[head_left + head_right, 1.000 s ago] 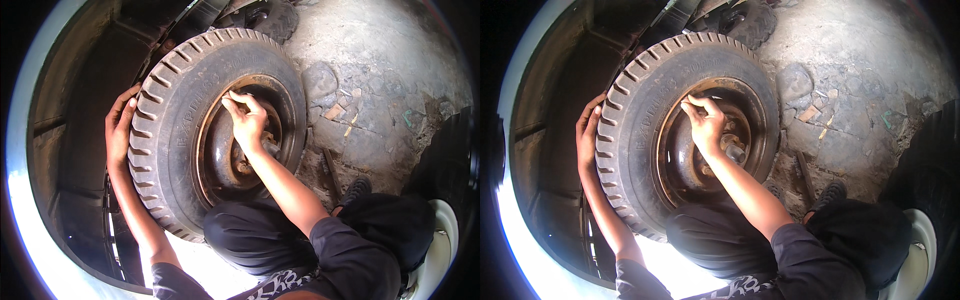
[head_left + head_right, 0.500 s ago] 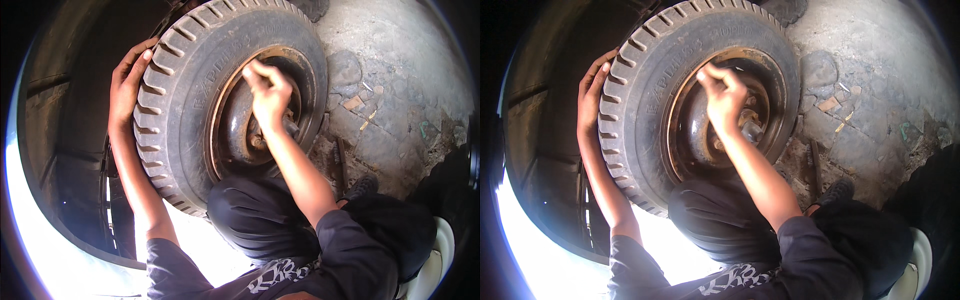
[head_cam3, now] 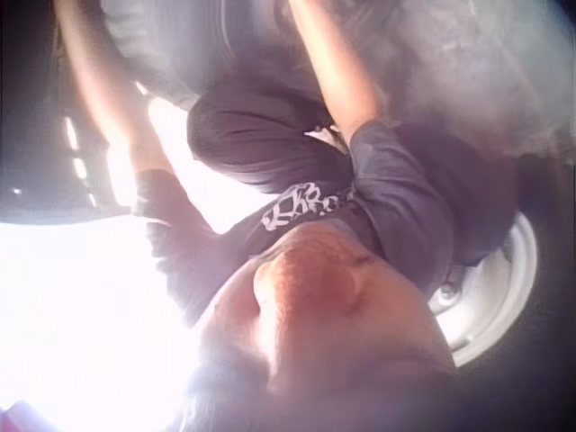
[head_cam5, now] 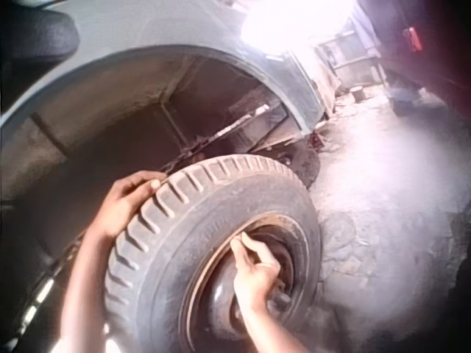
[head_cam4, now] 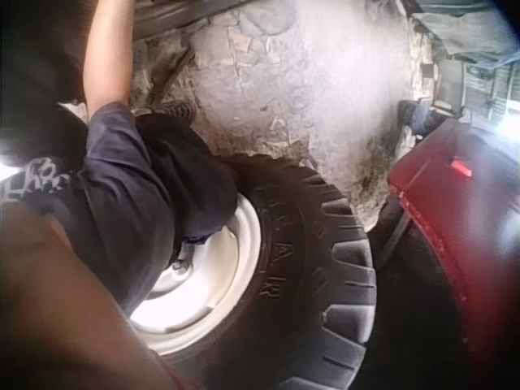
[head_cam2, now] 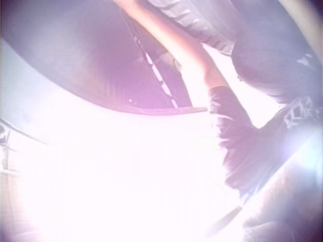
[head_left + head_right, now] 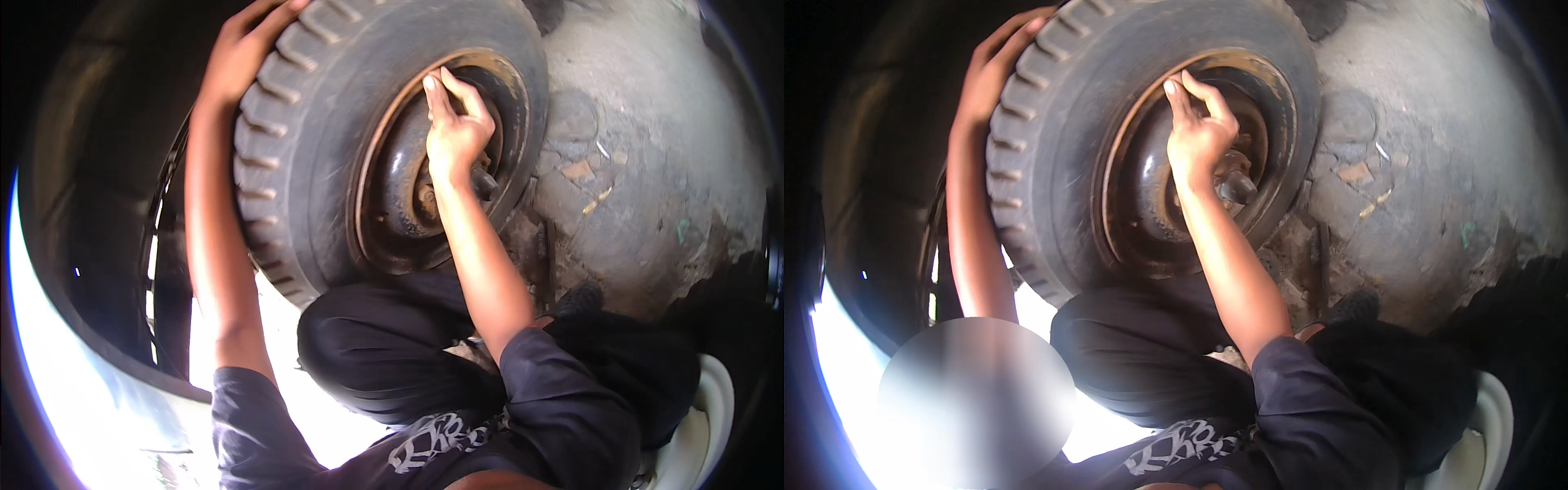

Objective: The person sits on the ground and repeatedly wipes the rim and hub area of a vehicle wheel with a small cloth. They rotate the wheel slightly to access different sections and continue wiping the same areas multiple times.

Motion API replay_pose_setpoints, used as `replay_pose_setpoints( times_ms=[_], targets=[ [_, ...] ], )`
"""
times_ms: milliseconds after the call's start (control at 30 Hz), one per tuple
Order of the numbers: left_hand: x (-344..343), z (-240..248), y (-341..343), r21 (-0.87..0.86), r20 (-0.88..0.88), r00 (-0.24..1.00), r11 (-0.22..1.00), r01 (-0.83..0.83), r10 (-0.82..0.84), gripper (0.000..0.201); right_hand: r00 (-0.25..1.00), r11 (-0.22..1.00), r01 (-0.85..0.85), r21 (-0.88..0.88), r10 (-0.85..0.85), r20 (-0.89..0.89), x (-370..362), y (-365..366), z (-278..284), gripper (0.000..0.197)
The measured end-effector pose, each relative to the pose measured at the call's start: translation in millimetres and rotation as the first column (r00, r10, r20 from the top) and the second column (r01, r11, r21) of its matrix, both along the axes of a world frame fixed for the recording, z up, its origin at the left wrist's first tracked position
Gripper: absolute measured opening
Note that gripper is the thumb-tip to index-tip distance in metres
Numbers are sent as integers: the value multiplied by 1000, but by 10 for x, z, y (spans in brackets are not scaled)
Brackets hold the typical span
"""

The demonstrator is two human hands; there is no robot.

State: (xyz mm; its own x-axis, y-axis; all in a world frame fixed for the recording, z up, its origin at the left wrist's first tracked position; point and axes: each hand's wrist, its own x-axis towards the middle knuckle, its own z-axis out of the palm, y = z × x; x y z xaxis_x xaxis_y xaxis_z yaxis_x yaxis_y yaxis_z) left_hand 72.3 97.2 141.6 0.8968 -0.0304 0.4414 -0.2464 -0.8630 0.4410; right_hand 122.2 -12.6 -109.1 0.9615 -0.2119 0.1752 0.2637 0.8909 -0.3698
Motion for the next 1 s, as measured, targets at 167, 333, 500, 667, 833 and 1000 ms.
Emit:
replay_pose_setpoints(
  times_ms=[167, 333, 500, 667, 833, 1000],
  targets=[
    [3, 14, -115, 137, 131, 983, 980, -145, 127, 38, 998, 983, -43, -178, 51, 44, -366, 142, -186, 30],
    [40, -53, -71, 144, 249, 960, 975, -168, 129, 40, 994, 998, -45, -51, 50, 96, -478, 35, -7, 28],
    [2, -89, 8, 130, 274, 954, 978, -162, 121, 39, 973, 935, -177, -308, 214, 91, -1210, 95, -511, 28],
    [-109, -155, 66, 107, 308, 949, 989, -104, 67, 40, 964, 961, -264, -83, 267, 19, -941, 50, -149, 33],
    [-374, -196, -18, 66, 291, 949, 987, -149, 124, 39, 968, 870, -208, -447, 249, 34, -1526, 139, -739, 25],
    [-439, -230, -72, 53, 291, 951, 991, -125, 104, 41, 950, 922, -306, -237, 312, -12, -1409, 131, -664, 36]
  ],
)
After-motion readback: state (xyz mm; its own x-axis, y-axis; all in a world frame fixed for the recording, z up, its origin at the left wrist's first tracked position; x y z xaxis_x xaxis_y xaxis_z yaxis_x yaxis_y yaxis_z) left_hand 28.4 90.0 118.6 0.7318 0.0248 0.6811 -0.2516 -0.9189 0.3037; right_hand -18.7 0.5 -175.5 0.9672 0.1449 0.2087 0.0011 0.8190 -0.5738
